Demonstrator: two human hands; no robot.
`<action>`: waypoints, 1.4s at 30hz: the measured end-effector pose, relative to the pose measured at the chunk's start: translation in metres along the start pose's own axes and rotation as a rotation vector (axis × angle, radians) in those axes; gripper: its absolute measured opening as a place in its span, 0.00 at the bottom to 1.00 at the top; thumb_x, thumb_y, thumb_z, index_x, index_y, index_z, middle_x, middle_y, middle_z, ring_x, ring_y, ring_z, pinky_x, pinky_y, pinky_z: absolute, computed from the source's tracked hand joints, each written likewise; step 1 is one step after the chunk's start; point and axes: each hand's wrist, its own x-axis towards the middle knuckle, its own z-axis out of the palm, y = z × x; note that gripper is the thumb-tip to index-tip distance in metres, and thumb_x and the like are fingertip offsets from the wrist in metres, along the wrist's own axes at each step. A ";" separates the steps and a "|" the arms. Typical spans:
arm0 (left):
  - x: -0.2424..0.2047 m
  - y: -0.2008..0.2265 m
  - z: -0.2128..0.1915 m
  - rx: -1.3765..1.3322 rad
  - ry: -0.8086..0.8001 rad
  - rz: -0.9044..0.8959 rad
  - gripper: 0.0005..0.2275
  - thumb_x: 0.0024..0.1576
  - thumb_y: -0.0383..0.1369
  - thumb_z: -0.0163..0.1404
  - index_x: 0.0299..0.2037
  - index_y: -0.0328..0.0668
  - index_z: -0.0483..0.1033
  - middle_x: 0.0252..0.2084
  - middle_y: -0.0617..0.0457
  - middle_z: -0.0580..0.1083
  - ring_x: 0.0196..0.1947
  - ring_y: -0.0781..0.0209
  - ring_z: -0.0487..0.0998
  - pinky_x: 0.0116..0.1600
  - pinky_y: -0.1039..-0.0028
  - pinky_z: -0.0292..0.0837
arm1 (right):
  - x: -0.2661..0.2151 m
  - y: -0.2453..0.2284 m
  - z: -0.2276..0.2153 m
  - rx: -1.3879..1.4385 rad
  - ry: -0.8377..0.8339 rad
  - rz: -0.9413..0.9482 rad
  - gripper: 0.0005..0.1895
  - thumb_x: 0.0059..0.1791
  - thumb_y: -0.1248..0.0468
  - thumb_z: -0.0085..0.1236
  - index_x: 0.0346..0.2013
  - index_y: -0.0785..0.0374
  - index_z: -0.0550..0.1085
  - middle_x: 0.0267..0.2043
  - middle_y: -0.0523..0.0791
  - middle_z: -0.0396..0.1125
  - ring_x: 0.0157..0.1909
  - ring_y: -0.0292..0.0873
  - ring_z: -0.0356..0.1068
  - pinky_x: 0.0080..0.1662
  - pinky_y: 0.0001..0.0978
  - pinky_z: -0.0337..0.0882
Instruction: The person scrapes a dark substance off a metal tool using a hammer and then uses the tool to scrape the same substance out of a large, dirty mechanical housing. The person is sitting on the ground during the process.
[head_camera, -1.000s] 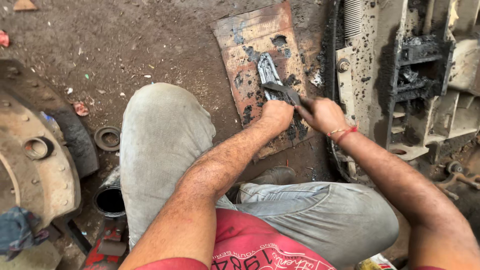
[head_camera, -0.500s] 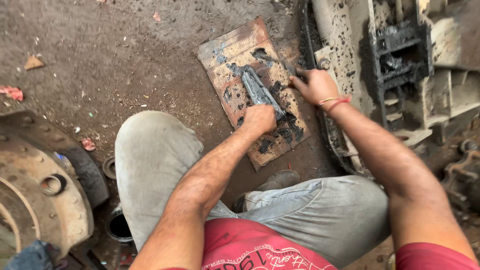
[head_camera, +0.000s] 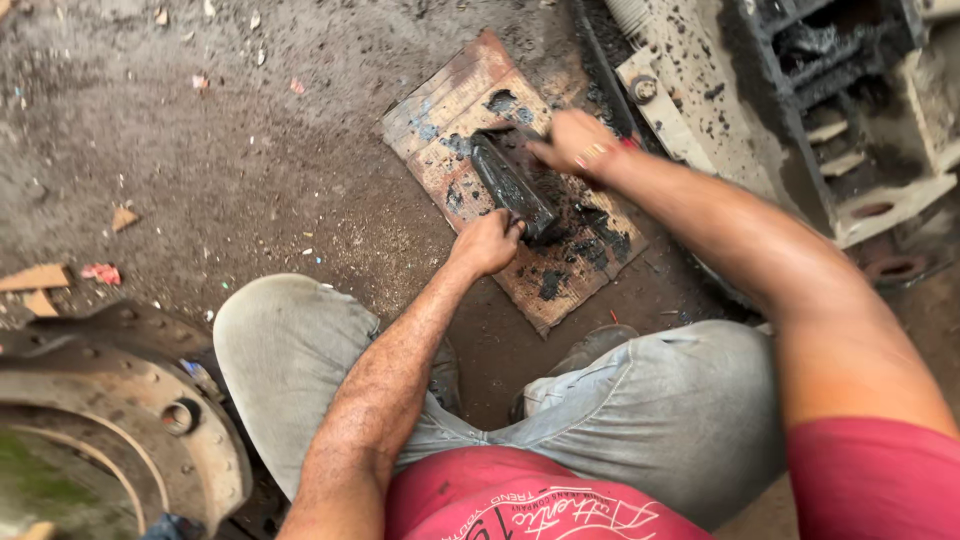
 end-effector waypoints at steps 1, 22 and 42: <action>-0.002 0.002 -0.005 0.017 0.068 0.053 0.17 0.66 0.44 0.47 0.46 0.37 0.79 0.34 0.44 0.79 0.34 0.54 0.78 0.42 0.58 0.72 | 0.007 -0.003 0.000 -0.074 -0.003 -0.006 0.26 0.52 0.40 0.58 0.33 0.61 0.82 0.32 0.53 0.74 0.33 0.50 0.75 0.37 0.47 0.75; 0.004 0.032 -0.002 0.265 -0.107 -0.070 0.14 0.62 0.40 0.45 0.40 0.37 0.78 0.34 0.44 0.80 0.36 0.52 0.84 0.44 0.59 0.81 | 0.009 -0.035 0.023 -0.593 -0.060 -0.290 0.09 0.51 0.66 0.54 0.37 0.67 0.81 0.36 0.53 0.74 0.35 0.47 0.77 0.34 0.38 0.79; 0.052 -0.038 -0.113 -1.192 0.201 -0.129 0.16 0.66 0.42 0.44 0.53 0.36 0.72 0.30 0.52 0.76 0.26 0.62 0.76 0.29 0.73 0.72 | -0.017 0.079 -0.009 0.456 -0.162 0.171 0.25 0.56 0.41 0.47 0.52 0.56 0.77 0.31 0.49 0.73 0.29 0.51 0.73 0.39 0.51 0.73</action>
